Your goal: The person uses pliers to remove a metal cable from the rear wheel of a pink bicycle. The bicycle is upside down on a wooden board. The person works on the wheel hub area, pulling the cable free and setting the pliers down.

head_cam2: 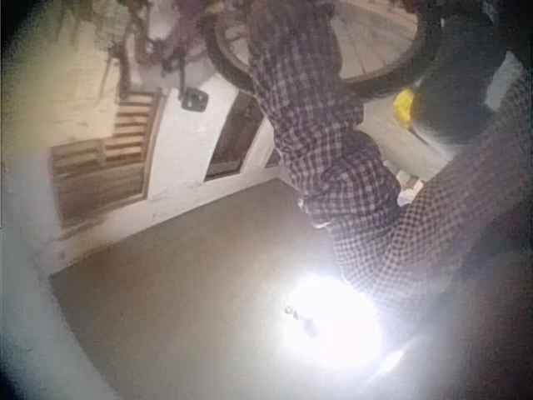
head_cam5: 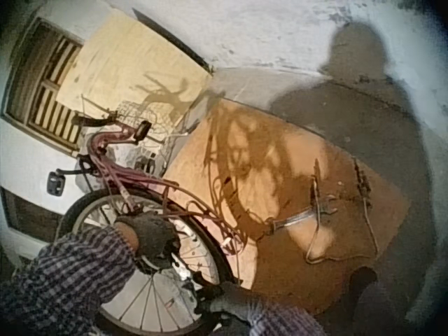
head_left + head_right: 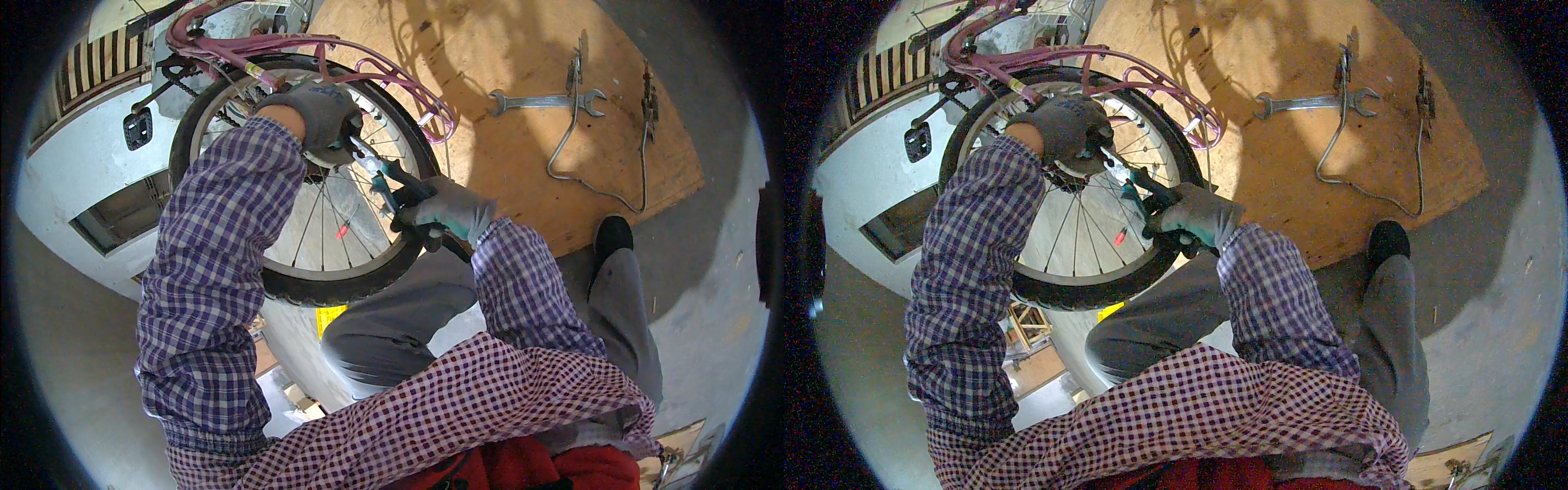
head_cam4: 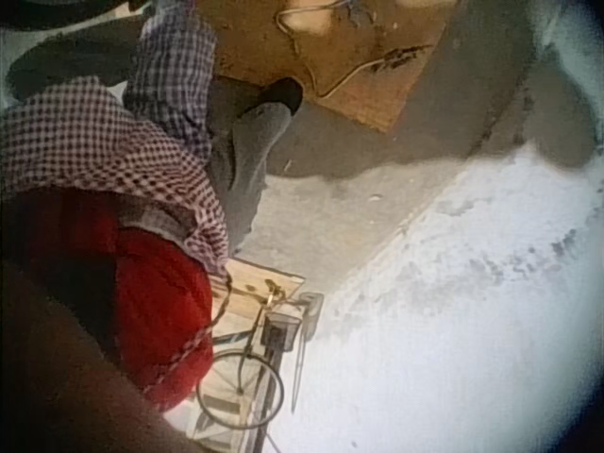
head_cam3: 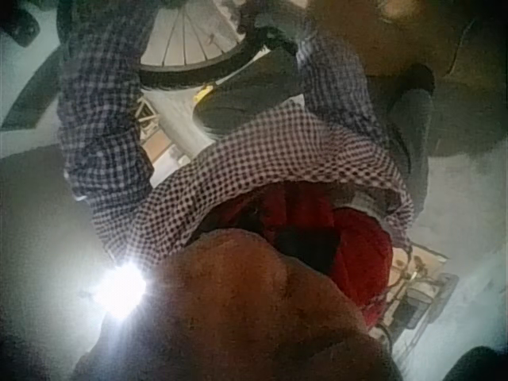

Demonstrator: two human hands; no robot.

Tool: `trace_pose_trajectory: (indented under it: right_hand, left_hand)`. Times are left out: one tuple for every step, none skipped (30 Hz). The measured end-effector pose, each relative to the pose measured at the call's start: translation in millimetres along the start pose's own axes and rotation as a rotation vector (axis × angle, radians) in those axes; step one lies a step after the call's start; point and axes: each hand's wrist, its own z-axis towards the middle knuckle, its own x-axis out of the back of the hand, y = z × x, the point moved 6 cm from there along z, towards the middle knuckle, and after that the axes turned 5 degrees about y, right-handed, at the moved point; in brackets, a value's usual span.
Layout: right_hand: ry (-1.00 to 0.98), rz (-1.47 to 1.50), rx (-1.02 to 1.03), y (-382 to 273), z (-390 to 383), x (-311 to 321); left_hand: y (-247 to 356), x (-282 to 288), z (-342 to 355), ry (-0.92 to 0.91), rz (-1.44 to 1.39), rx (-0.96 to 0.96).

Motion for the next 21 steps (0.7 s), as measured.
trace_pose_trajectory:
  right_hand:
    - [-0.046, 0.052, 0.022, -1.7, -0.3, -1.4]
    - [-0.055, 0.089, 0.022, -1.7, -1.1, -1.6]
    - [-0.079, 0.106, -0.011, 0.7, -2.1, -4.9]
    - [-0.057, 0.029, -0.002, 1.2, -3.3, -5.6]
    - [-0.002, -0.062, 0.012, 1.3, -4.1, -4.8]
    - [0.036, -0.154, 0.027, 1.5, -5.5, -5.3]
    - [0.089, -0.238, 0.074, -0.4, -6.7, -5.2]
    - [0.107, -0.233, 0.023, 4.2, -7.9, -7.3]
    - [0.189, -0.306, 0.124, -0.5, -9.4, -6.1]
    - [0.278, -0.368, 0.222, -4.2, -11.5, -6.0]
    - [0.321, -0.42, 0.247, -3.0, -12.7, -6.7]
    - [0.381, -0.517, 0.241, 0.3, -13.6, -7.4]
    - [0.477, -0.594, 0.339, -2.7, -16.7, -8.0]
    - [0.572, -0.67, 0.439, -5.2, -20.6, -10.2]
    - [0.652, -0.747, 0.496, -6.0, -23.7, -12.7]
    - [0.679, -0.749, 0.537, -5.6, -25.1, -15.6]
    - [0.692, -0.754, 0.534, -4.0, -25.0, -18.2]
    - [0.704, -0.758, 0.532, -3.6, -24.8, -19.9]
    - [0.713, -0.793, 0.523, -4.3, -24.1, -21.9]
    - [0.722, -0.827, 0.513, -5.6, -23.6, -23.3]
    - [0.732, -0.862, 0.503, -7.5, -22.8, -24.0]
  left_hand:
    - [0.9, 1.7, -0.6, 0.044, -0.01, -0.013]
    - [1.2, 3.7, -1.8, 0.09, -0.018, -0.025]
    - [0.4, 4.4, -2.7, 0.108, -0.011, -0.022]
    - [1.3, 4.9, -2.2, 0.109, -0.015, -0.049]
    - [1.3, 3.9, -1.3, 0.083, -0.007, -0.062]
    - [1.7, 3.0, -0.4, 0.063, 0.005, -0.073]
    - [1.9, 2.5, 0.4, 0.052, -0.021, -0.071]
    - [1.6, 2.6, 0.9, 0.047, -0.04, -0.066]
    - [0.8, 2.6, 1.1, 0.041, -0.048, -0.048]
    - [0.7, 2.9, 0.7, 0.051, -0.041, -0.034]
    - [0.2, 2.8, 0.1, 0.06, -0.025, -0.012]
    - [-0.4, 3.0, -0.3, 0.07, -0.009, 0.011]
    - [-0.3, 2.5, -0.6, 0.061, -0.031, 0.017]
    - [-0.4, 1.9, -0.8, 0.053, -0.052, 0.024]
    - [-0.4, 2.0, -0.9, 0.053, -0.078, 0.027]
    - [0.3, 2.1, -0.8, 0.048, -0.066, 0.009]
    - [1.1, 2.8, -0.6, 0.051, -0.058, -0.012]
    - [0.5, 2.2, -0.7, 0.042, -0.038, -0.003]
    - [1.0, 2.9, -0.5, 0.052, -0.042, -0.014]
    - [0.4, 2.4, -0.1, 0.051, -0.032, 0.005]
    - [-0.4, 2.0, 0.3, 0.051, -0.023, 0.022]
